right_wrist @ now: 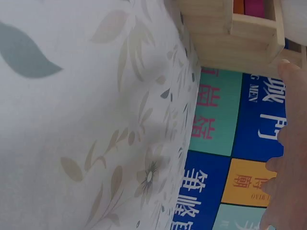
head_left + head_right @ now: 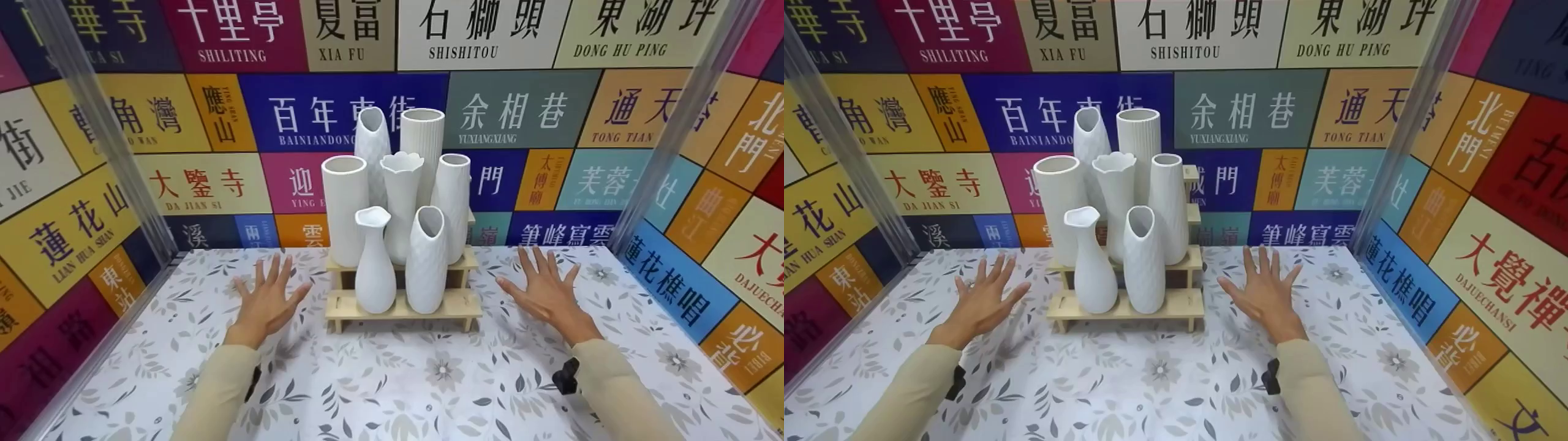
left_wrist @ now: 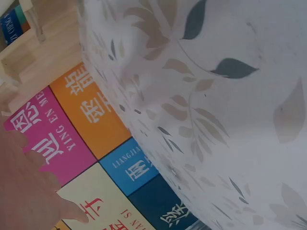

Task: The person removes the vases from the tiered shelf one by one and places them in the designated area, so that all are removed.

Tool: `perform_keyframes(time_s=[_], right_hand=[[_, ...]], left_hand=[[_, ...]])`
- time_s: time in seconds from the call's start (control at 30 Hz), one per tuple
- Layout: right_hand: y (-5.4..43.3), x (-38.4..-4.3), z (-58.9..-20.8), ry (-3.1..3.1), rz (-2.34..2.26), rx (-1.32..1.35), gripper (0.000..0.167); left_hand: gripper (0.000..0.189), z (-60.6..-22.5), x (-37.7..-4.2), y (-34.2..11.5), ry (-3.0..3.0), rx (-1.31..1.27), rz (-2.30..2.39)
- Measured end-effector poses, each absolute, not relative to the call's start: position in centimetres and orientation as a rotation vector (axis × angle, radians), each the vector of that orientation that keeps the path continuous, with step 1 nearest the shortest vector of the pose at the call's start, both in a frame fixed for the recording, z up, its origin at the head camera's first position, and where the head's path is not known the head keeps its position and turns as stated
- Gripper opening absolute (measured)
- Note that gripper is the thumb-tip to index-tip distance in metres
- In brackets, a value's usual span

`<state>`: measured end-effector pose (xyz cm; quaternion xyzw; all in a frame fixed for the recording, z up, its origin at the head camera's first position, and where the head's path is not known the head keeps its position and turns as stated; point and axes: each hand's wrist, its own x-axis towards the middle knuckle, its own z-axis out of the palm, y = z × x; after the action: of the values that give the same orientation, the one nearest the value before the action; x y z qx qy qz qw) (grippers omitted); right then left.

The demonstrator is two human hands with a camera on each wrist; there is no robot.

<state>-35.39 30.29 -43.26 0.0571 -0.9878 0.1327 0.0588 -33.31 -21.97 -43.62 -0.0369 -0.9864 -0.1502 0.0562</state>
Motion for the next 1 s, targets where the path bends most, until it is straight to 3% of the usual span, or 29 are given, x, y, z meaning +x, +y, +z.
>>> perform_keyframes(time_s=[0.3, 1.0], right_hand=[[29.0, -34.0, -42.2, -2.897, 0.534, 0.233, 0.093], [23.2, -31.3, -39.4, -2.498, 1.458, 0.356, 0.065]], left_hand=[[0.093, -42.2, -32.4, -20.8, -2.967, -0.106, -0.779], [0.068, -40.1, -30.7, -21.0, -2.433, -0.019, -1.895]])
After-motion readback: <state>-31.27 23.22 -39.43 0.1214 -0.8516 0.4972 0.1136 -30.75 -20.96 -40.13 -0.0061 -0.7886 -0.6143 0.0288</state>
